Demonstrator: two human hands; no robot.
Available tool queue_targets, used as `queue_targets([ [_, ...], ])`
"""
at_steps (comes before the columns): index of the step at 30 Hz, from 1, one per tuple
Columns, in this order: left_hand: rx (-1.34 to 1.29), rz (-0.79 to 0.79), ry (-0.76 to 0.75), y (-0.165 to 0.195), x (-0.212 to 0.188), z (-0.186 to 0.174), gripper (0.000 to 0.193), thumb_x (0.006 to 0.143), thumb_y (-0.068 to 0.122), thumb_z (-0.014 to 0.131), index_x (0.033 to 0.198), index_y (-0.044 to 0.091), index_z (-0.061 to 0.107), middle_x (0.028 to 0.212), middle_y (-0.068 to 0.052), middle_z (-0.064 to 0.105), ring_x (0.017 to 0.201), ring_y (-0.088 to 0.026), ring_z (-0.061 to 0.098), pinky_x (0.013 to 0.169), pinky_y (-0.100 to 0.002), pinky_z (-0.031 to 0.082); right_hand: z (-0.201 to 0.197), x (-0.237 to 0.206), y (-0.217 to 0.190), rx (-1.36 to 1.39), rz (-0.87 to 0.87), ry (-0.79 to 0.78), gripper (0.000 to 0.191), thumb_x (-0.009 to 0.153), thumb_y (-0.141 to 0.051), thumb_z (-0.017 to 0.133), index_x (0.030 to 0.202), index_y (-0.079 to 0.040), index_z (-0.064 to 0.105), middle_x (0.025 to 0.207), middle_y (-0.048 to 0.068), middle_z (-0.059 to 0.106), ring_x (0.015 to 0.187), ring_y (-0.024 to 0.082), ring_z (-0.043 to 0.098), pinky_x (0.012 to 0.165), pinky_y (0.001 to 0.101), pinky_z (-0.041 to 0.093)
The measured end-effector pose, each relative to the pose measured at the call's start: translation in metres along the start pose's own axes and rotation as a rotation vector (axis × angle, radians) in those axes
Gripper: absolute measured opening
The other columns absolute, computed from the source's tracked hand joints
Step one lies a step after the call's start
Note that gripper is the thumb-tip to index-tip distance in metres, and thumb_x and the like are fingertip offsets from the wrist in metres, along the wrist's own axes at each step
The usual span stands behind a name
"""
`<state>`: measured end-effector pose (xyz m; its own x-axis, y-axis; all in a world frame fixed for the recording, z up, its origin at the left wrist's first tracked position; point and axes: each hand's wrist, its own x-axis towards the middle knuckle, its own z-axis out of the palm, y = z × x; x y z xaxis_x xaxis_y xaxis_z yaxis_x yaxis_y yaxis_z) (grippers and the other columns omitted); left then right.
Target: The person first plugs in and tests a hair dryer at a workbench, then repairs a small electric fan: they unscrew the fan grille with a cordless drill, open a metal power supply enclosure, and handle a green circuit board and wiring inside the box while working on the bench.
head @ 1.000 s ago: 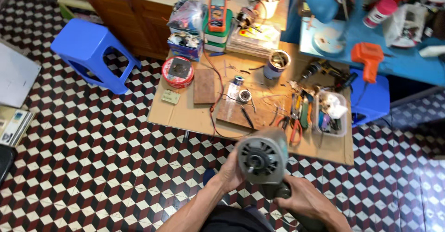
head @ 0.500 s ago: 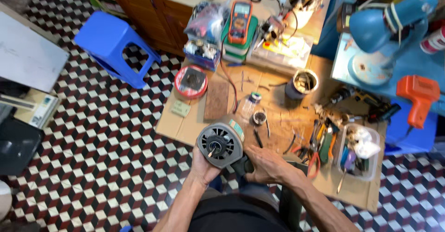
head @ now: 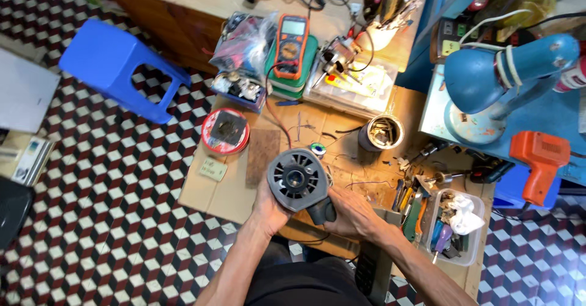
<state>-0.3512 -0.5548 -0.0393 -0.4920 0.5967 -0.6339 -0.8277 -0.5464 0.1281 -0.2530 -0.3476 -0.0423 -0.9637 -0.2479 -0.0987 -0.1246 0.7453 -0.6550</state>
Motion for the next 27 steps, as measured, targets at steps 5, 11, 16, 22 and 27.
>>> queue_targets([
  [5, 0.603, 0.031, 0.115, -0.004, 0.043, 0.016, 0.055, 0.101, 0.056, 0.045, 0.137, 0.019, 0.063, 0.133, 0.001, 0.068, 0.123, -0.017, 0.061, 0.103, -0.042, 0.046, -0.047, -0.038, -0.013, 0.086, 0.274, 0.115, 0.059, 0.063, -0.023, 0.077, 0.117, -0.005, 0.059, 0.095, 0.019, 0.068, 0.085, 0.035, 0.069, 0.077, 0.0436, 0.056],
  [11, 1.635, 0.281, 0.097, -0.041, 0.157, 0.049, 0.061, 0.086, 0.055, 0.06, 0.126, 0.011, 0.069, 0.122, -0.016, 0.072, 0.114, -0.031, 0.068, 0.096, -0.04, 0.052, -0.067, -0.096, -0.014, 0.165, 0.876, 0.122, 0.057, 0.066, -0.02, 0.08, 0.117, -0.007, 0.059, 0.089, 0.015, 0.067, 0.08, 0.028, 0.07, 0.075, 0.0417, 0.056],
  [16, 1.712, 0.468, 0.071, -0.07, 0.223, 0.101, 0.059, 0.093, 0.052, 0.063, 0.128, 0.004, 0.065, 0.125, -0.024, 0.067, 0.117, -0.039, 0.065, 0.099, -0.045, 0.052, -0.041, -0.137, 0.014, 0.322, 0.909, 0.316, 0.057, 0.063, -0.017, 0.077, 0.116, -0.004, 0.061, 0.091, 0.016, 0.067, 0.082, 0.028, 0.072, 0.074, 0.0412, 0.057],
  [22, 1.861, 0.507, -0.085, -0.085, 0.252, 0.112, 0.04, 0.094, 0.037, 0.055, 0.101, 0.003, 0.074, 0.093, -0.028, 0.071, 0.092, -0.048, 0.068, 0.08, -0.054, 0.055, -0.011, -0.164, 0.06, 0.273, 1.148, 0.163, 0.05, 0.065, -0.024, 0.082, 0.103, 0.002, 0.063, 0.091, 0.018, 0.07, 0.085, 0.029, 0.073, 0.078, 0.0404, 0.058],
  [27, 2.023, 0.573, -0.032, -0.083, 0.254, 0.095, 0.033, 0.087, 0.029, 0.062, 0.083, -0.002, 0.073, 0.079, -0.03, 0.068, 0.076, -0.047, 0.07, 0.07, -0.054, 0.056, -0.015, -0.154, 0.076, 0.246, 1.077, 0.182, 0.049, 0.064, -0.026, 0.081, 0.099, 0.004, 0.062, 0.094, 0.019, 0.069, 0.089, 0.032, 0.071, 0.081, 0.0428, 0.057],
])
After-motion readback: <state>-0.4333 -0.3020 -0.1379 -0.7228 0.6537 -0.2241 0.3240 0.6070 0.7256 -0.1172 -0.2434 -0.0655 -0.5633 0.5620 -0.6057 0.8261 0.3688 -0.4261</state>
